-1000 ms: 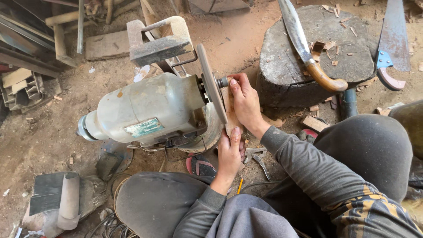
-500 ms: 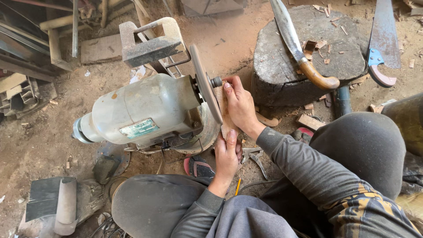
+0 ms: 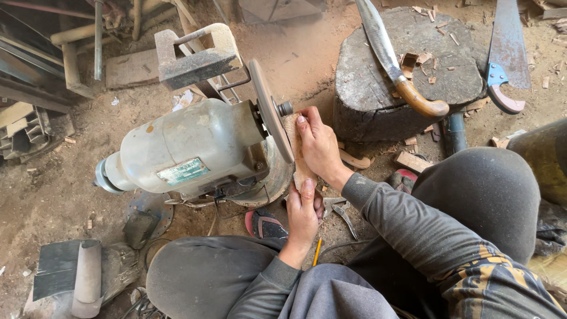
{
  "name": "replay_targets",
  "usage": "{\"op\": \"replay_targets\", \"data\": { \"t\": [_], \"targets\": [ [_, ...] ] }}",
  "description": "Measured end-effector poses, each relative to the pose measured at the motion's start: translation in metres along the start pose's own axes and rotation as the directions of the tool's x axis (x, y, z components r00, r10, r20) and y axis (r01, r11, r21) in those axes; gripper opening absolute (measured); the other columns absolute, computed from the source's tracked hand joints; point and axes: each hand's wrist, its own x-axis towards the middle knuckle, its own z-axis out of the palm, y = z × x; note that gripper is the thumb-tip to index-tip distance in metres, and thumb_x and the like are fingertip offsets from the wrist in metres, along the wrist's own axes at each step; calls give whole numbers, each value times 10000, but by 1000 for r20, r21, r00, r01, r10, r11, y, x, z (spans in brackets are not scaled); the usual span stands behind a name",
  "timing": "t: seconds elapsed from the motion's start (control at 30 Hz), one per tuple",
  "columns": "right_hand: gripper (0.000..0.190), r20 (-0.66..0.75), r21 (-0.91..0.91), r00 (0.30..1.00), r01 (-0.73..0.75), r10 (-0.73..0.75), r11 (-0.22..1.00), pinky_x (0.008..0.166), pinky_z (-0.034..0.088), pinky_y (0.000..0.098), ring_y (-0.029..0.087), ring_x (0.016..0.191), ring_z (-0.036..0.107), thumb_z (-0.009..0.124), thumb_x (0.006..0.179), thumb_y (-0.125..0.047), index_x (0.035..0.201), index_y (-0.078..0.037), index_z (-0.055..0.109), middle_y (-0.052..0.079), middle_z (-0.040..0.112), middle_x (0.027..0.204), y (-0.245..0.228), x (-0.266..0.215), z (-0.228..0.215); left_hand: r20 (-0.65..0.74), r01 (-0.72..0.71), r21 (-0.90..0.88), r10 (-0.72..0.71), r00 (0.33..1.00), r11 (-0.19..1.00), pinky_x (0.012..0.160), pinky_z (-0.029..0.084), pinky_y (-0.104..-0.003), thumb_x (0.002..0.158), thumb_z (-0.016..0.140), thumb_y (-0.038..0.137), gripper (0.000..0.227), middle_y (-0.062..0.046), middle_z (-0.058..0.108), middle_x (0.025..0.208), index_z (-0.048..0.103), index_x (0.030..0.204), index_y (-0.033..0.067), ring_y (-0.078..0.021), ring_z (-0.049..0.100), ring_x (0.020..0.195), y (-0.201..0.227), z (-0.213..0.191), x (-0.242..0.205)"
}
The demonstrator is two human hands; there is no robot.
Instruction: The person uses a hand saw to cut a small rectangular block of wood on a tree stump, then smooths and shapes the piece using a bench grinder. The person repeatedly switches between sawing and grinding to refine the wood's shape.
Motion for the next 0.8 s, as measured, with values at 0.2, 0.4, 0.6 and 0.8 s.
{"op": "replay_targets", "data": {
  "t": [0.2,0.4,0.6,0.8],
  "targets": [
    [259,16,-11,1000,-11,11,1000,653,499,451,364,709,689,448,1077,-275,1188,-61,542,193,662,748,-3,-3,-2,5,-15,-9,15,1000,1000,403,327,-226,1058,485,423,399,28,434,634,504,1157,37,-61,402,475,2,2,-6],
    [251,45,-45,999,-2,4,999,634,482,473,373,687,681,442,1086,-279,1182,-64,530,198,637,703,-6,-7,-7,12,-10,19,10,1000,1000,407,332,-222,1066,456,433,393,29,436,639,500,1150,52,-55,402,480,1,4,-11],
    [262,98,-67,994,-35,42,997,604,480,444,321,628,687,418,1089,-286,1193,-66,514,168,643,668,-8,-9,-11,2,-13,-3,13,1000,1000,447,357,-218,1073,473,440,420,23,450,674,494,1171,32,-60,420,523,-7,2,-16],
    [288,165,52,986,-14,5,999,628,539,411,240,700,701,426,1097,-276,1262,-82,562,151,696,794,1,-27,-27,-3,9,166,-8,1000,986,433,411,-237,1044,512,397,388,-16,554,678,496,1188,37,-85,514,510,-8,11,-33]
  ]
}}
